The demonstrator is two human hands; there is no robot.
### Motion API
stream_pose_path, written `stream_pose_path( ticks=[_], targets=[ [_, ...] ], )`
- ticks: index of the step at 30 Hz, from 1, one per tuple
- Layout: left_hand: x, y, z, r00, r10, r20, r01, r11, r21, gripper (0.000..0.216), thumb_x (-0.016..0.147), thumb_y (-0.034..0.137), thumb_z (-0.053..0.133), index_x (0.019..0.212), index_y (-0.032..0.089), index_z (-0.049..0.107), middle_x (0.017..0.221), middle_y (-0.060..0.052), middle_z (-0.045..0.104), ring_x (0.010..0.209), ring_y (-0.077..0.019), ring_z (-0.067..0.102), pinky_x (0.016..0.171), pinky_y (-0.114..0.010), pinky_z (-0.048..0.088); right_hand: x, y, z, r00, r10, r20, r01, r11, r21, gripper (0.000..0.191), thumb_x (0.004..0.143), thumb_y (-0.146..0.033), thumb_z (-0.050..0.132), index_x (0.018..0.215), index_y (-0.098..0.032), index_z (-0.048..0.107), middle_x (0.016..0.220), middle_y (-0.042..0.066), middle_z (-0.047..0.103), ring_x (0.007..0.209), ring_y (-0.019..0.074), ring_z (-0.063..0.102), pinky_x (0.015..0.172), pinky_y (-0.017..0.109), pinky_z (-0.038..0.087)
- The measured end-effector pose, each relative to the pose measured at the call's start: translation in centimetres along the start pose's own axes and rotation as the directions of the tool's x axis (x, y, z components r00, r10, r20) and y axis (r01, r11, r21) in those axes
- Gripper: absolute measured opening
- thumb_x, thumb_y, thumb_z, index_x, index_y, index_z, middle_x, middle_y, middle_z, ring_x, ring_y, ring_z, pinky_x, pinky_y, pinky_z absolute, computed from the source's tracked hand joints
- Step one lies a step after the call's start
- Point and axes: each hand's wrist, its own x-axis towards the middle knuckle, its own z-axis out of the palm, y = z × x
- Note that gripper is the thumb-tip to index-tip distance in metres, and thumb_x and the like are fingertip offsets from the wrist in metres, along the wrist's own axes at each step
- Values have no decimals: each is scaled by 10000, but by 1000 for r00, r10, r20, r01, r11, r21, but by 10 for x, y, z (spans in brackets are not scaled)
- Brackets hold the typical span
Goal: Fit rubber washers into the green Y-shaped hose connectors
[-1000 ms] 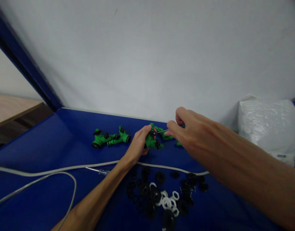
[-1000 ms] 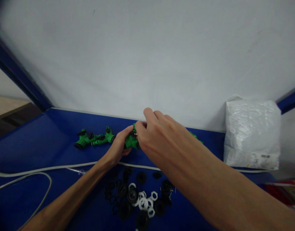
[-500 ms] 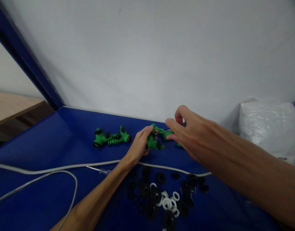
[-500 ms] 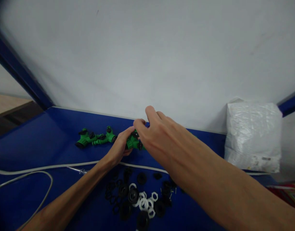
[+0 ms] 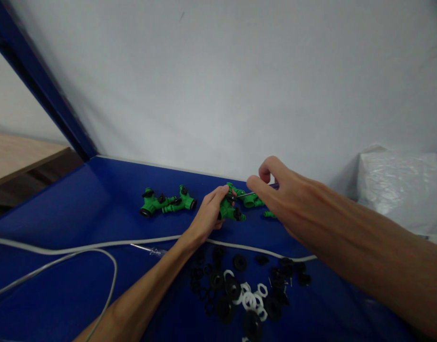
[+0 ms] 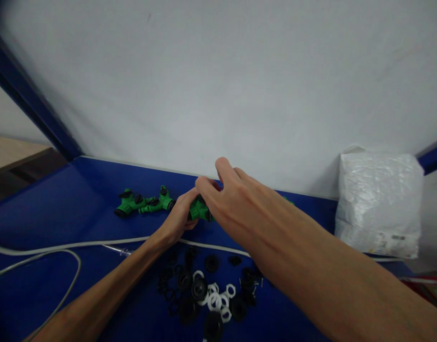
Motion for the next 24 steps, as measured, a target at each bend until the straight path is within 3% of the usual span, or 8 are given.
stream_pose_path(
  ticks=[6,12,16,19,24],
  targets=[
    [1,-2,0,1000,4,-12,-4,1000,19,412,911,582,560,894,176,629,571,70,440,357,-48,264,322,-168,164,8,-3,-10,979,139,149,-134,990,-42,350,842,70,430,1024,-147,634,921,136,666,740,237,638,603,333,480],
    [0,0,1,1000,-1,-9,1,1000,18,421,908,585,557,921,173,643,558,74,419,364,-50,248,331,-170,155,3,-3,-4,995,-23,97,35,991,-126,466,665,133,495,987,-173,636,918,113,663,841,277,618,656,352,496],
    [-2,2,2,1000,7,20,-8,999,33,400,906,577,566,924,183,632,539,85,371,366,-56,244,337,-174,163,8,-3,-12,989,49,139,-50,999,6,321,848,62,457,988,-166,633,913,108,673,697,205,627,590,304,478],
    [-1,0,1,1000,-2,5,2,1000,29,401,909,582,561,891,186,623,535,85,365,364,-55,241,336,-170,167,10,-2,-15,973,84,214,-91,996,22,225,905,13,485,933,-157,628,872,93,669,648,184,644,560,288,462],
    [1,-4,-1,1000,4,-30,-4,1000,12,412,907,591,560,927,185,629,569,70,415,358,-48,244,327,-168,161,1,2,0,998,32,45,-28,996,-88,186,872,-1,572,827,-181,584,762,44,621,602,188,604,539,311,416]
  ],
)
